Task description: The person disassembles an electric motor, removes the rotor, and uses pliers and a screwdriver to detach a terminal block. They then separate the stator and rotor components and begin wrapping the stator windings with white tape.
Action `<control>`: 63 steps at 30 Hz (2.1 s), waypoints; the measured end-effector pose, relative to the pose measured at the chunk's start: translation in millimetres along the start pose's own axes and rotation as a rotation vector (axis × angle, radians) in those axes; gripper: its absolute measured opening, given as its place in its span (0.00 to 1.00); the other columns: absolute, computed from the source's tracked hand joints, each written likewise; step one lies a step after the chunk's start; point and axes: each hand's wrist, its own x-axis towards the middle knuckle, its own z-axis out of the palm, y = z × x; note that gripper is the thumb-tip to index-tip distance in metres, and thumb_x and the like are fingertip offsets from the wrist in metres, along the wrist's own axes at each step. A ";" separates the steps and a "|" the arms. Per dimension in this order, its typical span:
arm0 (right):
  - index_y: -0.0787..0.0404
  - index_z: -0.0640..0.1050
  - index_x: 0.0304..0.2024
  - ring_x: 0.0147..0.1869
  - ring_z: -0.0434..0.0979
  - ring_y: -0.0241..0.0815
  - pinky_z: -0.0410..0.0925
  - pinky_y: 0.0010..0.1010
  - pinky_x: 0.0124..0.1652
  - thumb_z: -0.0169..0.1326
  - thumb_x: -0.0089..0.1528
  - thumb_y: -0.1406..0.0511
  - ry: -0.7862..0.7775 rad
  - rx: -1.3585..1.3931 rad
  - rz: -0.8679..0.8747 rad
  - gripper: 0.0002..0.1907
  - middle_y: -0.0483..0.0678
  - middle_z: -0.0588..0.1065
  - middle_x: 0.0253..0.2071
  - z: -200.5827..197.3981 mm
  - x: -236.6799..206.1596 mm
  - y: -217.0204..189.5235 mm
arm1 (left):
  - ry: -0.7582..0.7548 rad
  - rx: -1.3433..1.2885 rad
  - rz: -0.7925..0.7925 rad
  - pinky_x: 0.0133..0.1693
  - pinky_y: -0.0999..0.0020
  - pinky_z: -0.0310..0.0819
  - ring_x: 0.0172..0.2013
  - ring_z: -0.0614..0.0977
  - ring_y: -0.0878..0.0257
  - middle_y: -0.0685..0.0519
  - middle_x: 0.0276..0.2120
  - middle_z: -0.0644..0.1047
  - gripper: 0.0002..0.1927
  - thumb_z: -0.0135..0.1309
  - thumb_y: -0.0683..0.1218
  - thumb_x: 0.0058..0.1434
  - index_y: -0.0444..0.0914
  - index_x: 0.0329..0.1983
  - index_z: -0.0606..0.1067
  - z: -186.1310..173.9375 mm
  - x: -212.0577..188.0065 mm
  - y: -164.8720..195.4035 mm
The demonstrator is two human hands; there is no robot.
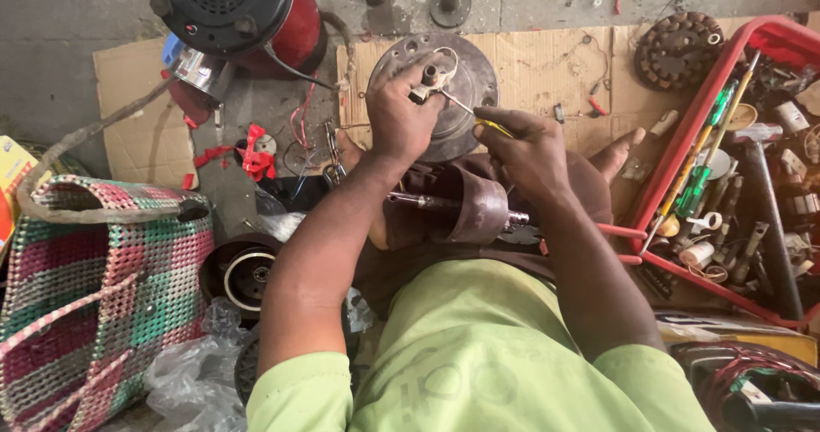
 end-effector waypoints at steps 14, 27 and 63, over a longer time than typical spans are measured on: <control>0.58 0.84 0.43 0.39 0.84 0.38 0.76 0.33 0.41 0.62 0.58 0.59 0.217 -0.267 -0.396 0.14 0.48 0.83 0.36 15.6 14.2 18.3 | -0.110 0.013 -0.044 0.51 0.59 0.77 0.44 0.85 0.52 0.45 0.43 0.83 0.21 0.69 0.37 0.50 0.38 0.50 0.83 -17.1 -2.2 7.7; 0.62 0.84 0.42 0.32 0.82 0.36 0.76 0.34 0.33 0.63 0.56 0.56 0.168 -0.168 -0.305 0.19 0.47 0.82 0.33 12.7 14.0 17.0 | -0.036 0.047 0.104 0.50 0.59 0.78 0.46 0.84 0.52 0.45 0.45 0.82 0.24 0.71 0.36 0.47 0.37 0.50 0.83 -15.2 -2.3 -0.5; 0.65 0.78 0.51 0.40 0.82 0.34 0.78 0.30 0.35 0.63 0.57 0.59 0.025 0.046 -0.073 0.23 0.43 0.81 0.43 1.8 15.8 14.1 | 0.013 -0.019 0.117 0.55 0.57 0.76 0.50 0.84 0.47 0.42 0.48 0.82 0.22 0.67 0.35 0.50 0.36 0.50 0.82 -8.3 -1.5 1.2</control>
